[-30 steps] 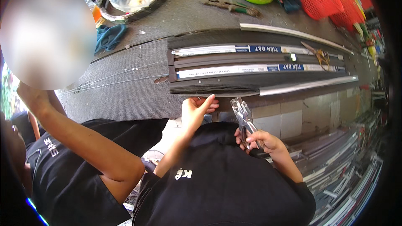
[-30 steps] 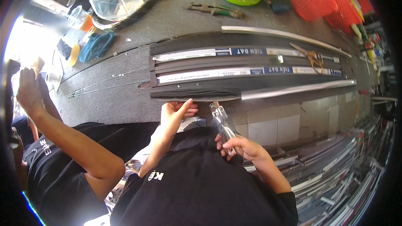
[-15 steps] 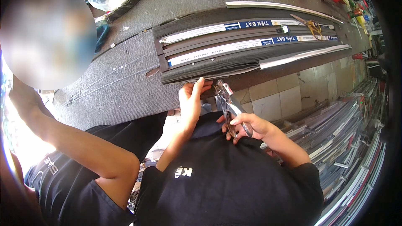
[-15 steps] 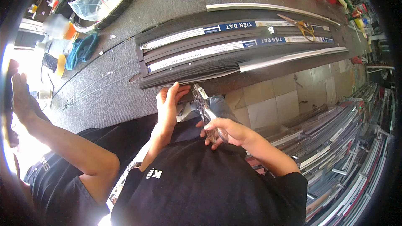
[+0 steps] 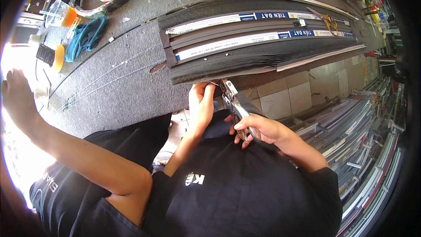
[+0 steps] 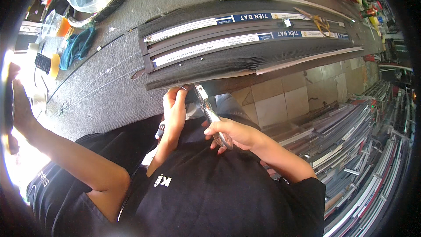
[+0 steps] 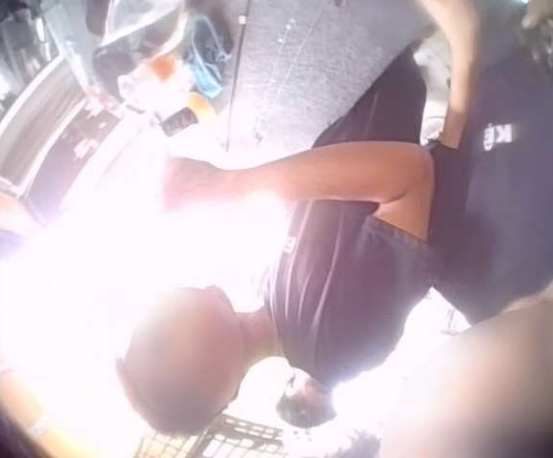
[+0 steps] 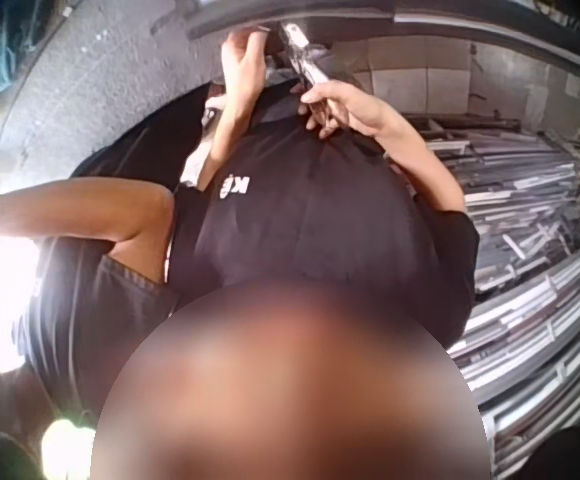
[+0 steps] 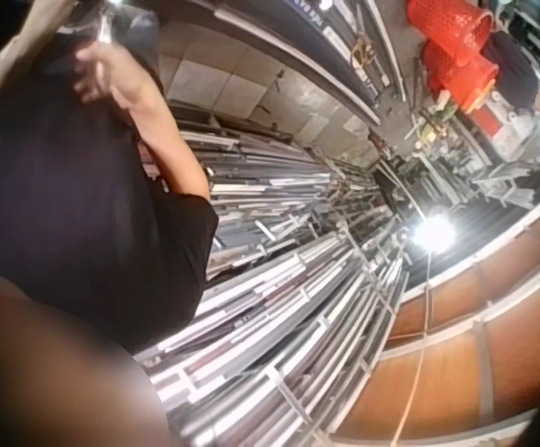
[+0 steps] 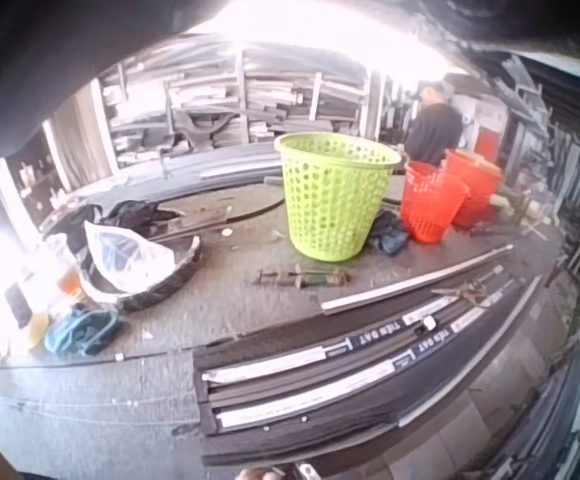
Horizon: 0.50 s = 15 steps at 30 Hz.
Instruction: The person assembles window frame components on a workbench. They use scissors to trim rubber seals and pliers to cut and insert small metal clips into the frame profiles. The person aligns the seals and clips along the frame edges and secures them in place.
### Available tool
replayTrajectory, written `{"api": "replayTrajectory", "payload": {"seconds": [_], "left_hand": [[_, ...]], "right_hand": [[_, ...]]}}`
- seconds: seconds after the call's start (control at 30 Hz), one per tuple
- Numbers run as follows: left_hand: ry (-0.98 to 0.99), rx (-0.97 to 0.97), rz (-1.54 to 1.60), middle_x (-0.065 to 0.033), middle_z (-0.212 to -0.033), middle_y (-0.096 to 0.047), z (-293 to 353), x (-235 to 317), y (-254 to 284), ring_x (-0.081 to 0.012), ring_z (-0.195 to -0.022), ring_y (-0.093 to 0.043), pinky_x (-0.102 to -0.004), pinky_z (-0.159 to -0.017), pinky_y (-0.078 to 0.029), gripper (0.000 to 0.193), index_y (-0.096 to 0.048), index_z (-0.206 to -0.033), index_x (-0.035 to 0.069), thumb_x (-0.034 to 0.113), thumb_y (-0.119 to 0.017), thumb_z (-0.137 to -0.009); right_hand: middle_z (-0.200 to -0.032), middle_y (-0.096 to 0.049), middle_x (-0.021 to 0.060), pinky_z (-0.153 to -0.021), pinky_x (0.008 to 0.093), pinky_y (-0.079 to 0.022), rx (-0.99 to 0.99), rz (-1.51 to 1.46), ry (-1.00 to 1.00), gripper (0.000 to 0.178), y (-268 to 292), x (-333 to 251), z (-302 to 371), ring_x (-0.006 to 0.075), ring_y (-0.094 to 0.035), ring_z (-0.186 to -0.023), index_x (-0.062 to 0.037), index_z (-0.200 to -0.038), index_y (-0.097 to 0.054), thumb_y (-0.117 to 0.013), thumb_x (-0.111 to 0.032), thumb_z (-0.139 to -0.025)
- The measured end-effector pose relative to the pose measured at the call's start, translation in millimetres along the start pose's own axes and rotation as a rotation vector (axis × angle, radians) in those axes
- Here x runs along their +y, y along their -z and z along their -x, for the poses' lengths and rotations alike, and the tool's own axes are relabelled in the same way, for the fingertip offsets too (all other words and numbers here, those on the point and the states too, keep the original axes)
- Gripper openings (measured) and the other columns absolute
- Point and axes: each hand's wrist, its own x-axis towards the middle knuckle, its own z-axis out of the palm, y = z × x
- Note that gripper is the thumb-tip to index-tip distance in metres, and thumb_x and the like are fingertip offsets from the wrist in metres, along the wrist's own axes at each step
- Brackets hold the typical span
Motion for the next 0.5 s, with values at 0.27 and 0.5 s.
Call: {"api": "replayTrajectory", "payload": {"seconds": [0.27,0.5], "left_hand": [[0.080,0.100,0.203,-0.0135,-0.113,-0.071,-6,9,-3,-0.0199,-0.103,-0.068,-0.0399,-0.101,-0.054,0.029,-0.066,-0.118,-0.005,0.016,-0.069,-0.098],[-0.047,0.052,0.139,-0.0081,-0.104,-0.074,-2,15,0,-0.0108,-0.094,-0.066,-0.0277,-0.087,-0.050,0.025,-0.071,-0.112,-0.003,0.014,-0.075,-0.094]], "right_hand": [[-0.103,-0.061,0.0066,-0.067,0.0358,-0.055,0.003,-0.014,-0.009,0.062,1,-1,-5,0.0173,-0.066,-0.081,-0.0059,-0.133,-0.047,-0.070,-0.040,-0.086],[-0.105,-0.061,0.0066,-0.066,0.0337,-0.054,0.020,0.046,0.017,0.069,-3,1,-13,0.0171,-0.066,-0.084,-0.0038,-0.138,-0.045,-0.070,-0.041,-0.086]]}}
